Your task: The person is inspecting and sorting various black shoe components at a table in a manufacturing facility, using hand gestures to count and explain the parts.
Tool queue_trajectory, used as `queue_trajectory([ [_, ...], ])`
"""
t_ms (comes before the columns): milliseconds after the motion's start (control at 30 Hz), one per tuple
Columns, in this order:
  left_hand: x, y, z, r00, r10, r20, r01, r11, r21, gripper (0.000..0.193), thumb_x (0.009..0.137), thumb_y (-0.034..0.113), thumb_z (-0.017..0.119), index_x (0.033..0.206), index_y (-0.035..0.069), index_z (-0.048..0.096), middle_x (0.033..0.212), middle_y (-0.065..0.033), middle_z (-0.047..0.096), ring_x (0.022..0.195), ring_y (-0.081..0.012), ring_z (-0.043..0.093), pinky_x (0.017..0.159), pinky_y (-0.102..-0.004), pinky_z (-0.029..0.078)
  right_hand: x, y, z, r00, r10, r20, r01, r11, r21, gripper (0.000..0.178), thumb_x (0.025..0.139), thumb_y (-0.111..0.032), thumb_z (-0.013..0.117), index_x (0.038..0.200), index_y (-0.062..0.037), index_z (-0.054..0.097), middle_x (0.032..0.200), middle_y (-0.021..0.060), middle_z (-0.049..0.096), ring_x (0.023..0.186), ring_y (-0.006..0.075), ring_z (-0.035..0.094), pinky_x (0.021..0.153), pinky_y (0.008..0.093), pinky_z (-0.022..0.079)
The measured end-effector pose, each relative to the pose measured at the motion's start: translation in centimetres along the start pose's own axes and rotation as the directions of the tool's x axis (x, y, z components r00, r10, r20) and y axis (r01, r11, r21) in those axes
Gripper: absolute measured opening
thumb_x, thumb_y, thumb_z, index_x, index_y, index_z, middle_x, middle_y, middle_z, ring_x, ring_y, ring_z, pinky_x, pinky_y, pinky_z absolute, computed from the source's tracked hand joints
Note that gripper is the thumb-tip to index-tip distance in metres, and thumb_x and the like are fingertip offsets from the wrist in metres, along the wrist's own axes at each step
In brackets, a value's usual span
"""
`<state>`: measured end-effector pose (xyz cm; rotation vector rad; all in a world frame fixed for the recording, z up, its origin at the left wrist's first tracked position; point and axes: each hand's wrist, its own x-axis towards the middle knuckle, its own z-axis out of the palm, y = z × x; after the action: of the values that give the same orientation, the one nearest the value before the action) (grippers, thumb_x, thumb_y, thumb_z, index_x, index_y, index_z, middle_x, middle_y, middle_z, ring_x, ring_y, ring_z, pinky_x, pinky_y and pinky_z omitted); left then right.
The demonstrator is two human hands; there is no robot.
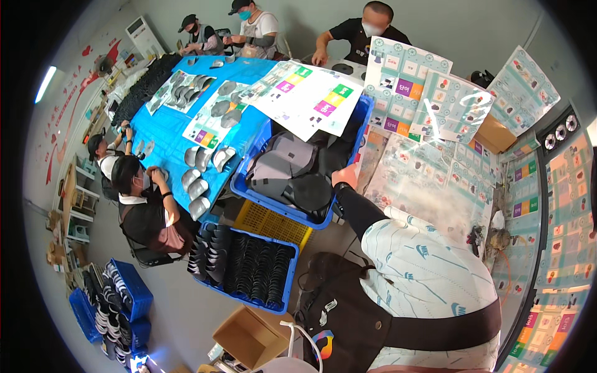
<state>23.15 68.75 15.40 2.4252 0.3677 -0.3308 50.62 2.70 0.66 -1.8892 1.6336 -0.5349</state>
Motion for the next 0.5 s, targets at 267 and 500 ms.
queue_trajectory([
  [267, -0.7, -0.5, -5.6, 1.0, 0.001, -0.022, -0.003, 0.995, -0.101, 0.036, 0.097, 0.0, 0.057, 0.134, -0.001, 0.056, 0.124, -0.0146, 0.064, 0.112, -0.0261, 0.061, 0.102, -0.0372, 0.047, -0.2, -0.4, 0.1, 1.0, -0.005, 0.025, 0.005, 1.0, 0.008, 0.046, 0.08, -0.018, 0.065, 0.117, 0.0015, 0.045, 0.099, 0.0282, 0.07, 0.097, 0.0457, 0.069, 0.087, 0.0544, 0.053],
  [500, -6.5, 7.6, -14.5, 0.777, 0.249, -0.578, -0.445, 0.867, -0.225, 0.037, 0.096, -0.004, 0.058, 0.133, -0.002, 0.056, 0.124, -0.0156, 0.063, 0.113, -0.0274, 0.061, 0.103, -0.0381, 0.047, 0.8, 2.2, 6.5, 0.986, -0.164, -0.003, 0.151, 0.914, -0.377, 0.045, 0.083, -0.031, 0.066, 0.113, 0.0019, 0.068, 0.116, 0.0218, 0.071, 0.11, 0.0378, 0.067, 0.095, 0.0485, 0.053],
])
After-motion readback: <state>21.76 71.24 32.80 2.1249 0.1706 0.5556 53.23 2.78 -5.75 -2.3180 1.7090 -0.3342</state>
